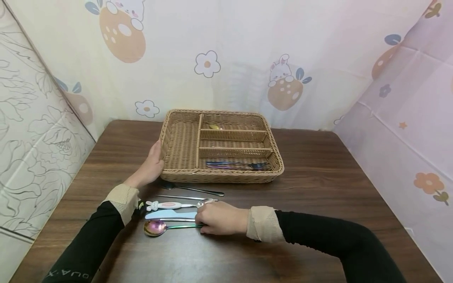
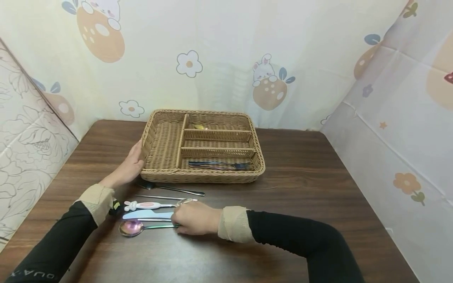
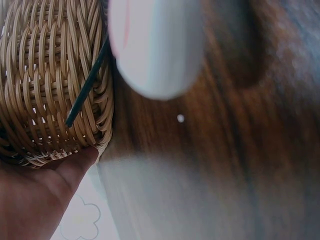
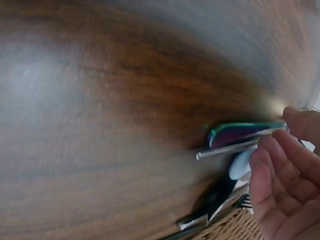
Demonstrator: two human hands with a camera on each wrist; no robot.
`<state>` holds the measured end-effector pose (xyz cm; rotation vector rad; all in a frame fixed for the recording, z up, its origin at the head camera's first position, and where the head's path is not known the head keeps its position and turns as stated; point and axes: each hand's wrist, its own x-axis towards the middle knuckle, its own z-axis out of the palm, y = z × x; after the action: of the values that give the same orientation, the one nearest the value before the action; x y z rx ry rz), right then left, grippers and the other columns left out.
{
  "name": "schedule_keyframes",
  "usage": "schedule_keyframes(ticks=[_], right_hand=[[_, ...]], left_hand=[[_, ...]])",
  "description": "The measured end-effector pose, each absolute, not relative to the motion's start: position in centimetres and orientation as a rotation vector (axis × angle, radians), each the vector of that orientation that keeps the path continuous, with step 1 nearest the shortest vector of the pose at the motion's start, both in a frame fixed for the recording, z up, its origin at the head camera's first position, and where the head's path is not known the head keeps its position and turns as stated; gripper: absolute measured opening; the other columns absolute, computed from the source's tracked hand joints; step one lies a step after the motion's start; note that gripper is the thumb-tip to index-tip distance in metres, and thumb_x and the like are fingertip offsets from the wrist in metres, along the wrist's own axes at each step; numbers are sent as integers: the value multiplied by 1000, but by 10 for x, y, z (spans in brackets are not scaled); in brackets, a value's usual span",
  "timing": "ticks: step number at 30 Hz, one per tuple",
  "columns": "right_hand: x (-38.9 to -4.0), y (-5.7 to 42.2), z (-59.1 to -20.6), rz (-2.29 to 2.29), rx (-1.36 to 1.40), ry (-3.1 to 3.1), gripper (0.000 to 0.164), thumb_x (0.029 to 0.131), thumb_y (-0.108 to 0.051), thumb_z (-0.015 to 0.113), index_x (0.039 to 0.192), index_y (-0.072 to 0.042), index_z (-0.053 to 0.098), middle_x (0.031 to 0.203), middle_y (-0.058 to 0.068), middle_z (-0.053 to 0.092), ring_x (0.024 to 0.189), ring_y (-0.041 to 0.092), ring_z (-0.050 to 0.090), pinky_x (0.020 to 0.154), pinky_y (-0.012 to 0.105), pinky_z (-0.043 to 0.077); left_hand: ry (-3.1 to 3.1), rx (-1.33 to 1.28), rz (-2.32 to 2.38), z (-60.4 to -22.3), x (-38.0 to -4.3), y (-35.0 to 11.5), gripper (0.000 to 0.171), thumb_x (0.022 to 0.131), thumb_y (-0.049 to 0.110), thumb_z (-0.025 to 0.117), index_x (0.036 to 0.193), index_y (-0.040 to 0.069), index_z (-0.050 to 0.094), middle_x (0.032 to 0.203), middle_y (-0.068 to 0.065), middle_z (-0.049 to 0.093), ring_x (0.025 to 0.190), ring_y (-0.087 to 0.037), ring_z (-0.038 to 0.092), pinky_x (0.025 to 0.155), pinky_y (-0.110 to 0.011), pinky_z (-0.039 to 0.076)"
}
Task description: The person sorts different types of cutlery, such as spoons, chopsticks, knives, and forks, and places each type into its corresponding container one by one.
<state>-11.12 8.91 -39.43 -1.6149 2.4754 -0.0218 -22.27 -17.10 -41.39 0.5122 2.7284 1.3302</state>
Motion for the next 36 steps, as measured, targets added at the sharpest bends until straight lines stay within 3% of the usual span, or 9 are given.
schedule_keyframes(ticks=[9, 21, 28, 36], right_hand=[[-104, 78, -405, 58, -1581, 2587, 11, 90, -26, 73, 87, -17, 68, 82, -8, 62, 75, 2, 58, 66, 18, 50], [-101, 72, -409, 133, -1630, 2620, 12, 91, -13, 65, 79, -12, 64, 75, -2, 62, 66, 10, 60, 56, 21, 50], [-101, 71, -408, 164, -1644, 2611, 10, 88, -11, 67, 79, -12, 64, 74, -2, 61, 68, 10, 60, 58, 19, 51], [-103, 72, -404, 84, -1589, 2556, 12, 92, -10, 67, 80, -10, 64, 76, -1, 64, 71, 8, 63, 61, 17, 52]], left_hand=[[2724, 502, 1325, -411, -221, -170, 74, 94, -3, 35, 152, -11, -11, 159, -32, -11, 148, -43, -8, 119, -54, 0], [2719, 493, 1343, -413, -222, -170, 75, 94, -2, 34, 152, -10, -12, 160, -31, -12, 148, -42, -8, 119, -54, 0], [2721, 491, 1330, -413, -222, -172, 76, 94, -3, 34, 152, -9, -14, 160, -30, -13, 148, -42, -9, 119, -54, 0], [2704, 493, 1347, -411, -221, -171, 76, 94, -3, 34, 152, -8, -14, 160, -29, -14, 148, -42, -9, 119, -55, 0]])
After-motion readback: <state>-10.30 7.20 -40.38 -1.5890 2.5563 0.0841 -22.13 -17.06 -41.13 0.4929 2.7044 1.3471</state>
